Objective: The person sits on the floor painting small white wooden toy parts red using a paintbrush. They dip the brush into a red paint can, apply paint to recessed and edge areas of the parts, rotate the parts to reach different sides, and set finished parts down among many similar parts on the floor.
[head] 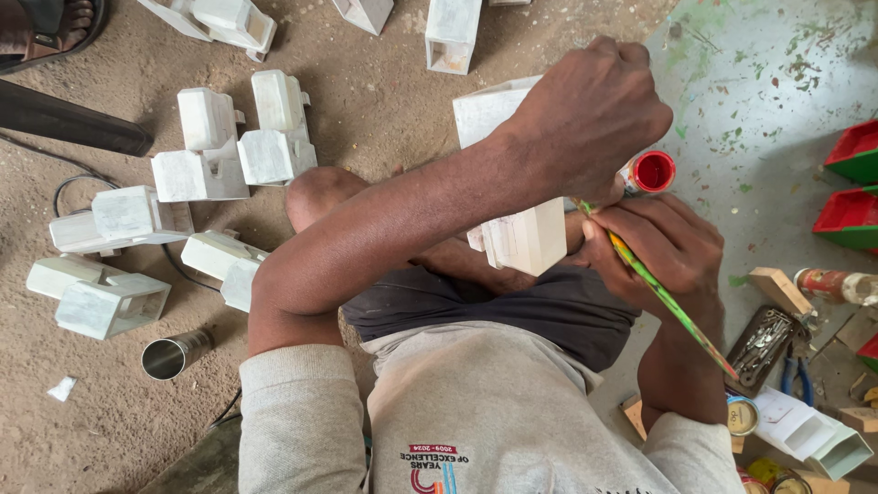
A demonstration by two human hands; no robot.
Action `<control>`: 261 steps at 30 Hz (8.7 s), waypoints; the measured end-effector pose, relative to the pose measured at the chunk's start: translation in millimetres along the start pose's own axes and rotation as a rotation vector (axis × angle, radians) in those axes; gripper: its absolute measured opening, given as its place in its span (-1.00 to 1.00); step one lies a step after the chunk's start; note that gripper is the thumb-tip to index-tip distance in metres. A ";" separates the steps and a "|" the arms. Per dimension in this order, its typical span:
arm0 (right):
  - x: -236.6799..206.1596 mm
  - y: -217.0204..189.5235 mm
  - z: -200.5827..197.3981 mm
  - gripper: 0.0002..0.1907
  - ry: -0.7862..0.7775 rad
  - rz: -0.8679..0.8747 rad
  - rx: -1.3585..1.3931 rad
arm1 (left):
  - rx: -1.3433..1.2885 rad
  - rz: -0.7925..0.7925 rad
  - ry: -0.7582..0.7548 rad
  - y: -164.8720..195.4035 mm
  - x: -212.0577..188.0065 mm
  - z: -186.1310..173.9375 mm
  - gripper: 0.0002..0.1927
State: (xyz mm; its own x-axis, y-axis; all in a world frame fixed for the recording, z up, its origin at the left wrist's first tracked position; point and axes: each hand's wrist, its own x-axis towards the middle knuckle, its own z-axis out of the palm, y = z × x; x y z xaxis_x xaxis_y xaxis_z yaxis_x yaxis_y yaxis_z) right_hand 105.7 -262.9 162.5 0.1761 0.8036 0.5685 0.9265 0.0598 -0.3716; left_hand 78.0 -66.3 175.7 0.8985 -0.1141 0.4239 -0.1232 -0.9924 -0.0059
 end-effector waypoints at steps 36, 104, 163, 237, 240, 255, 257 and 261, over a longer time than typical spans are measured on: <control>0.1 -2.1 9.8 -0.79 -0.013 -0.015 -0.062 | -0.040 -0.048 -0.002 -8.6 6.0 2.9 -0.77; -5.4 -4.4 17.7 -0.82 0.124 0.020 -0.009 | -0.036 -0.048 -0.007 -18.1 -5.2 -16.3 -0.50; -160.3 -7.3 -4.2 -0.69 0.616 -0.001 0.641 | -0.668 -0.334 0.725 -48.5 -196.3 -44.5 0.02; 18.2 -63.2 -25.8 -0.85 -0.120 0.358 0.711 | -0.618 -0.358 0.627 23.7 -189.4 -140.7 -0.02; 17.4 -65.3 -24.4 -0.86 -0.106 0.360 0.701 | -0.613 -0.349 0.620 22.2 -189.1 -141.6 -0.02; 63.4 -54.8 -29.8 -0.80 -0.273 0.080 0.700 | -0.567 -0.315 0.626 21.5 -183.5 -144.3 -0.03; 71.1 -54.9 -28.4 -0.79 -0.291 0.021 0.730 | -0.564 -0.325 0.617 22.6 -185.0 -145.3 -0.03; 76.5 -60.2 -28.5 -0.78 -0.280 0.101 0.730 | -0.592 -0.307 0.626 20.1 -186.9 -144.0 -0.02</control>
State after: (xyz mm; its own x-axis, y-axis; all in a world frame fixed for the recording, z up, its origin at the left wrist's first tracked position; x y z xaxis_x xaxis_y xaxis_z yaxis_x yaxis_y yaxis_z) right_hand 72.8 -221.9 249.3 0.0674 0.9395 0.3359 0.4405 0.2741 -0.8549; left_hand -153.1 -58.2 226.8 0.5566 0.3682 0.7447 -0.2682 -0.7688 0.5805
